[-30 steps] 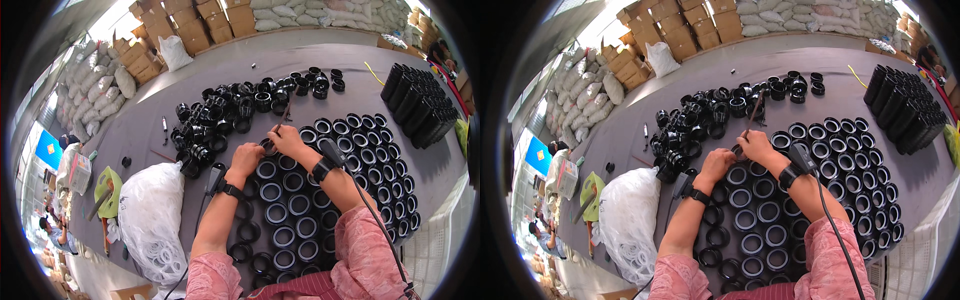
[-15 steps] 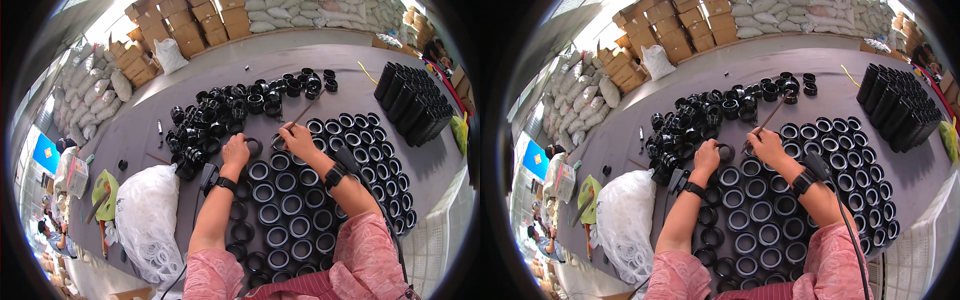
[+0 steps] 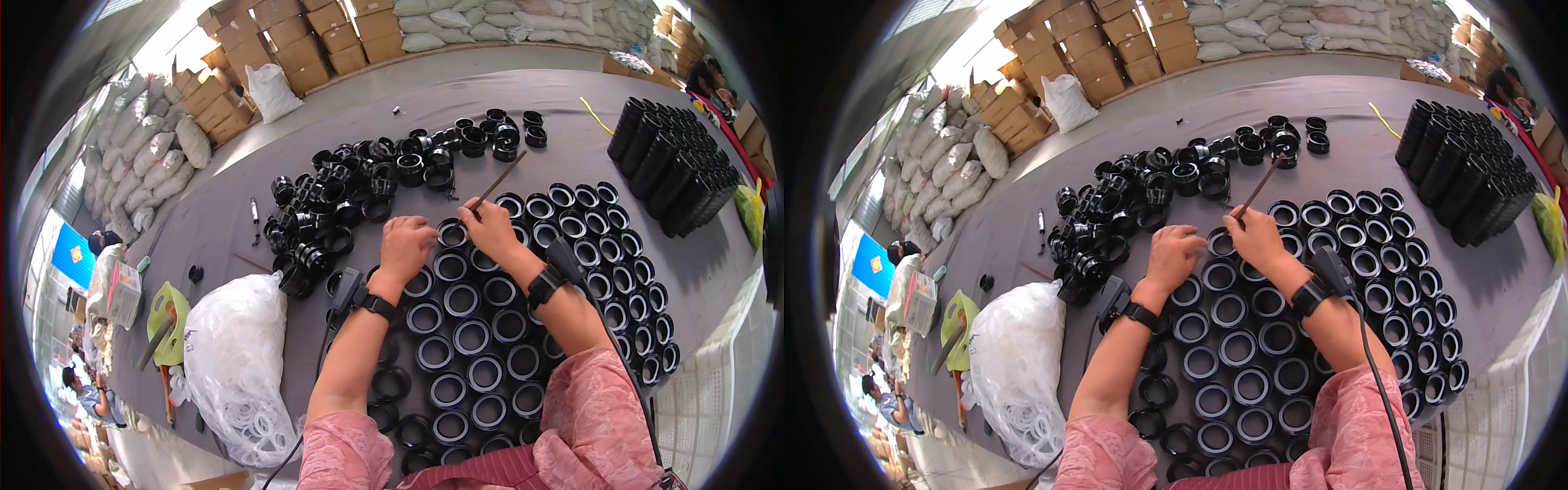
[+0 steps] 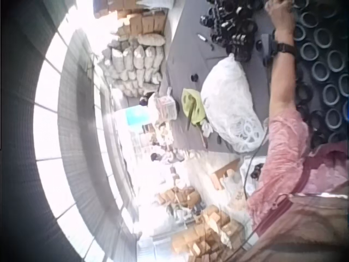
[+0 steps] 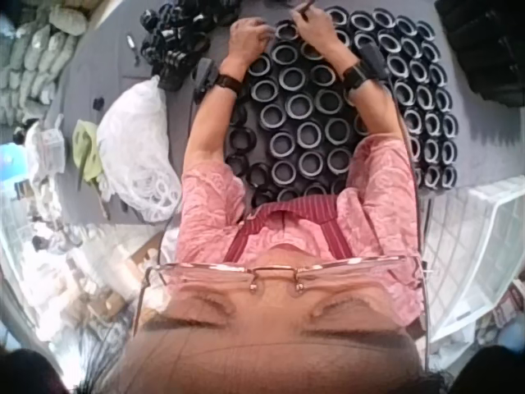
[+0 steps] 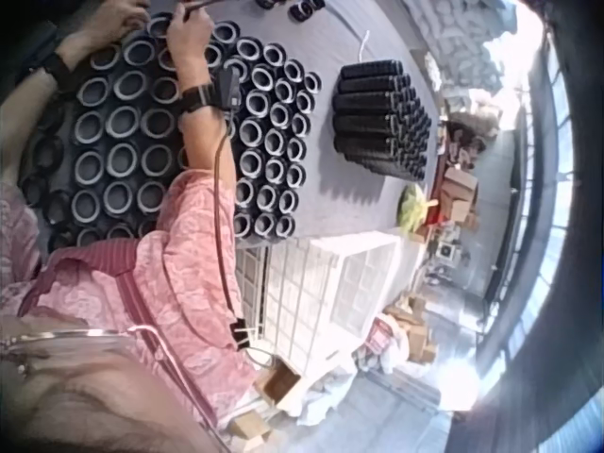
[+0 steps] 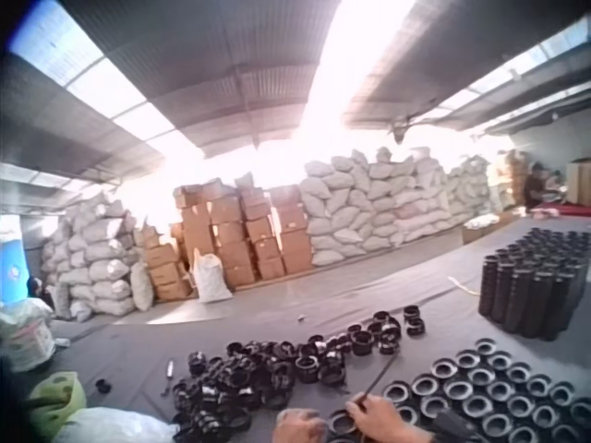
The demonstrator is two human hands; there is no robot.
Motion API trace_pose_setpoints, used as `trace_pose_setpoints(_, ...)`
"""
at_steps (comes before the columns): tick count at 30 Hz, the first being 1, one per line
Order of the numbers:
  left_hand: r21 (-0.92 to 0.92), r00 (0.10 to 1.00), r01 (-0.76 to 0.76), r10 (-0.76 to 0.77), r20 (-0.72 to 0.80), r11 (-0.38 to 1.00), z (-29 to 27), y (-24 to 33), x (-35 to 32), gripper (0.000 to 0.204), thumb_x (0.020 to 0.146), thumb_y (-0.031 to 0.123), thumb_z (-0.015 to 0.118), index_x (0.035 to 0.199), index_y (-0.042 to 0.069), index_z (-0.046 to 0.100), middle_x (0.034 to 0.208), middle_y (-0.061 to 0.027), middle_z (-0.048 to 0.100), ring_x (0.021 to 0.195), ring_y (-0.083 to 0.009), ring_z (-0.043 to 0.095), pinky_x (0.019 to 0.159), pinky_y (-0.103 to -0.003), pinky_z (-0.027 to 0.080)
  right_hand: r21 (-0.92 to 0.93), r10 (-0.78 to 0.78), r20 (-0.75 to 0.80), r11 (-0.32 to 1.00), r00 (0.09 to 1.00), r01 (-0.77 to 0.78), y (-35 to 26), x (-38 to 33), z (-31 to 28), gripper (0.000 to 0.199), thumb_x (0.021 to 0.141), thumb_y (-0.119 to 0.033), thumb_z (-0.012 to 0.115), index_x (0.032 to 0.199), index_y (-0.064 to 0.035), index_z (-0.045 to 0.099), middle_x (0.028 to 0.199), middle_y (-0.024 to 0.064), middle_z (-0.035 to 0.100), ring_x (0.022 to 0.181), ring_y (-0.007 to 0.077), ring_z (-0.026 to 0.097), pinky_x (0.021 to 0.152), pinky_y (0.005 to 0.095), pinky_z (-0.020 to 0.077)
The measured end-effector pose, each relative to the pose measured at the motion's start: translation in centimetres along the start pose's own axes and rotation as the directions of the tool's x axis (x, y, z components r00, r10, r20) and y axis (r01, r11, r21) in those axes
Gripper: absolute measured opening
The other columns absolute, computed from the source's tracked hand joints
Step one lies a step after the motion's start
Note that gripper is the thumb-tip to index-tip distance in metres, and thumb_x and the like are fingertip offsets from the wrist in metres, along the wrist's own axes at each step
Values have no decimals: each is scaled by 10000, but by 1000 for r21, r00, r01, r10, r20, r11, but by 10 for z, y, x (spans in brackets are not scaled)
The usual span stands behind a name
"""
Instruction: The worker is using a thin wooden stick to process or inspect small black circular plastic seals on a workbench.
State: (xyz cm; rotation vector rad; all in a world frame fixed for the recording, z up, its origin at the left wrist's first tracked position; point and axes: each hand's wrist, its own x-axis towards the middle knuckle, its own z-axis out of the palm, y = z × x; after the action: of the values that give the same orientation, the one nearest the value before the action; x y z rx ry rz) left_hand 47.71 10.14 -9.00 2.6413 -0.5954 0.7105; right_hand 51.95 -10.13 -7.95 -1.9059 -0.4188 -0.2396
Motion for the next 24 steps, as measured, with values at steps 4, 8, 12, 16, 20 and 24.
trace_pose_setpoints(4,43,986,48,-54,158,998,13,3,4,143,775,158,707,904,204,747,1046,-6,682,1096,-235,597,1053,-484,369,-17,14,14,1000,1000,-14,4,-5,7,232,897,-221,656,889,10,682,735,187,680,712,334,687,658,390,526)
trace_pose_setpoints(8,70,986,56,-66,150,996,20,8,8,129,763,165,733,889,191,730,998,6,681,1069,-236,604,1055,-488,358,1,7,4,1000,1000,-7,12,-6,8,248,887,-227,652,896,19,683,753,219,675,748,383,678,697,423,529)
trace_pose_setpoints(12,97,975,59,-78,208,994,17,6,8,103,791,160,712,887,190,735,967,0,695,1062,-230,612,1075,-510,348,-102,18,123,995,992,-6,2,6,-6,248,880,-213,637,896,29,687,800,242,678,798,404,674,746,452,534)
trace_pose_setpoints(16,53,975,62,-72,211,997,18,3,9,84,805,150,691,867,180,739,946,-12,705,1047,-231,621,1060,-518,367,-299,-126,145,940,981,164,-4,16,-14,205,887,-199,625,906,1,664,807,236,675,815,421,658,744,472,533)
trace_pose_setpoints(20,36,978,43,-50,202,998,21,3,10,75,798,151,692,853,175,738,937,-15,705,1043,-233,622,1044,-499,386,-209,-152,57,965,987,160,9,18,-2,178,891,-195,624,909,-21,658,782,219,665,779,417,652,691,478,527)
trace_pose_setpoints(24,37,984,-1,-6,177,999,19,2,10,87,770,139,715,853,164,728,934,-17,703,1024,-234,625,992,-454,410,-80,-77,58,993,995,82,11,16,15,176,885,-194,632,897,-22,666,771,221,658,765,416,650,679,471,526)
